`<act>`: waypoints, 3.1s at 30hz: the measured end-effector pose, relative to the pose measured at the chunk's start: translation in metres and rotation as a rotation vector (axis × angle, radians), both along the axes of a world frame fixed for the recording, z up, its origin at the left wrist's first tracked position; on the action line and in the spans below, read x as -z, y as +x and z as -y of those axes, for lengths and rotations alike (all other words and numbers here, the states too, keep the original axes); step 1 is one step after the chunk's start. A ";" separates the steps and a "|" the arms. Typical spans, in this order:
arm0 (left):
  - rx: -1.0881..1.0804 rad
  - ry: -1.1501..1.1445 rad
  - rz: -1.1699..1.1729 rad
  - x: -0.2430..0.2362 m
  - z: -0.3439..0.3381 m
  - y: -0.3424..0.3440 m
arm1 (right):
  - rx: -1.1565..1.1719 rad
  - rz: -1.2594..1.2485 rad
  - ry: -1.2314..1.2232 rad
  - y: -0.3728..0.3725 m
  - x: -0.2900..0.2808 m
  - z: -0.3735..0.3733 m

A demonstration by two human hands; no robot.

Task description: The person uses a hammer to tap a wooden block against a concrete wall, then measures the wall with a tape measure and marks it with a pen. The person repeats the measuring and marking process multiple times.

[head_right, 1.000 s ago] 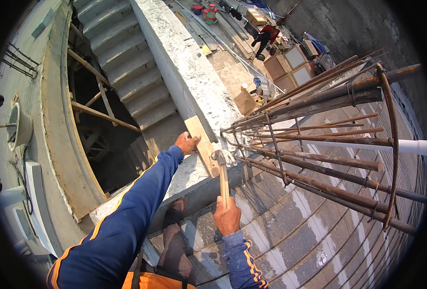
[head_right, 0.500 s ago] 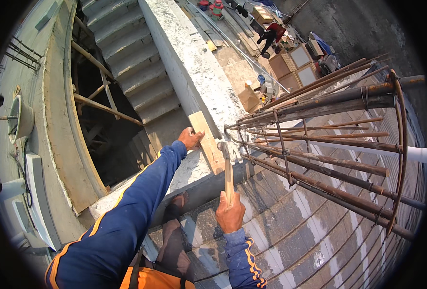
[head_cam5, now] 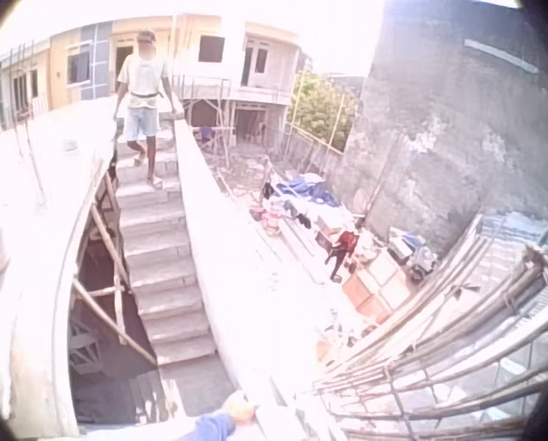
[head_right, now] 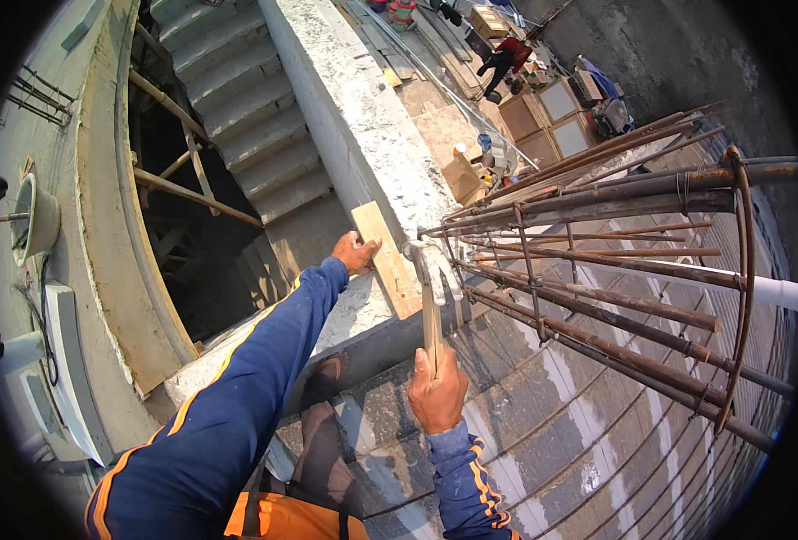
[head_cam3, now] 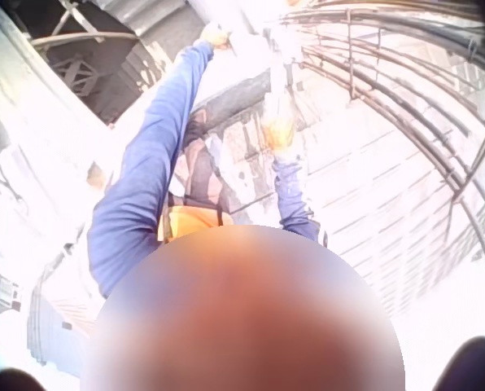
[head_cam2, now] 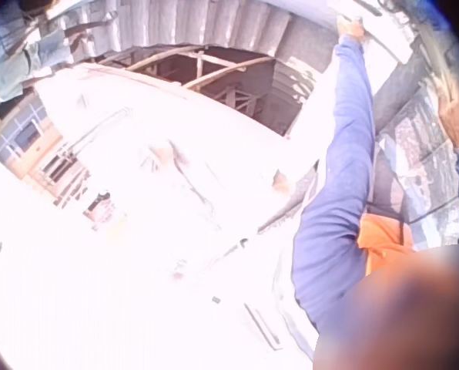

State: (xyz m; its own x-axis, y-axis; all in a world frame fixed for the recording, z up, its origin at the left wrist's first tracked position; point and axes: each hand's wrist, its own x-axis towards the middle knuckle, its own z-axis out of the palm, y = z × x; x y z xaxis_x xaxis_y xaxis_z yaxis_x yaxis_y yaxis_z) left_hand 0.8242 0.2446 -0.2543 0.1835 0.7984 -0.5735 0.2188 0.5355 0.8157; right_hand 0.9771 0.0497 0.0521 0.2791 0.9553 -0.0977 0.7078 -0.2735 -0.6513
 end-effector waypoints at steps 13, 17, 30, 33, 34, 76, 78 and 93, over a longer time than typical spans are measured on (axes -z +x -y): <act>-0.033 -0.049 -0.026 0.005 -0.008 0.001 | 0.033 0.005 -0.117 0.004 0.024 0.002; 0.017 -0.042 -0.013 0.015 -0.007 0.000 | 0.050 -0.322 0.288 0.007 -0.007 0.001; -0.013 -0.040 -0.015 -0.008 -0.016 -0.001 | -0.028 -0.263 0.353 0.018 0.004 -0.005; 0.030 -0.008 -0.042 -0.002 -0.006 -0.002 | -0.024 -0.372 0.531 -0.005 0.021 -0.008; 0.046 0.017 -0.061 -0.001 -0.006 -0.001 | -0.112 -0.078 0.346 -0.010 0.029 -0.008; -0.029 0.032 0.046 -0.040 0.000 -0.006 | 0.037 0.026 -0.079 0.008 0.041 -0.019; -0.006 -0.096 0.074 -0.037 0.002 -0.006 | 0.058 -0.056 0.028 0.018 0.025 -0.009; -0.081 -0.158 0.199 -0.030 -0.006 -0.006 | 0.093 -0.438 0.394 -0.002 0.028 0.007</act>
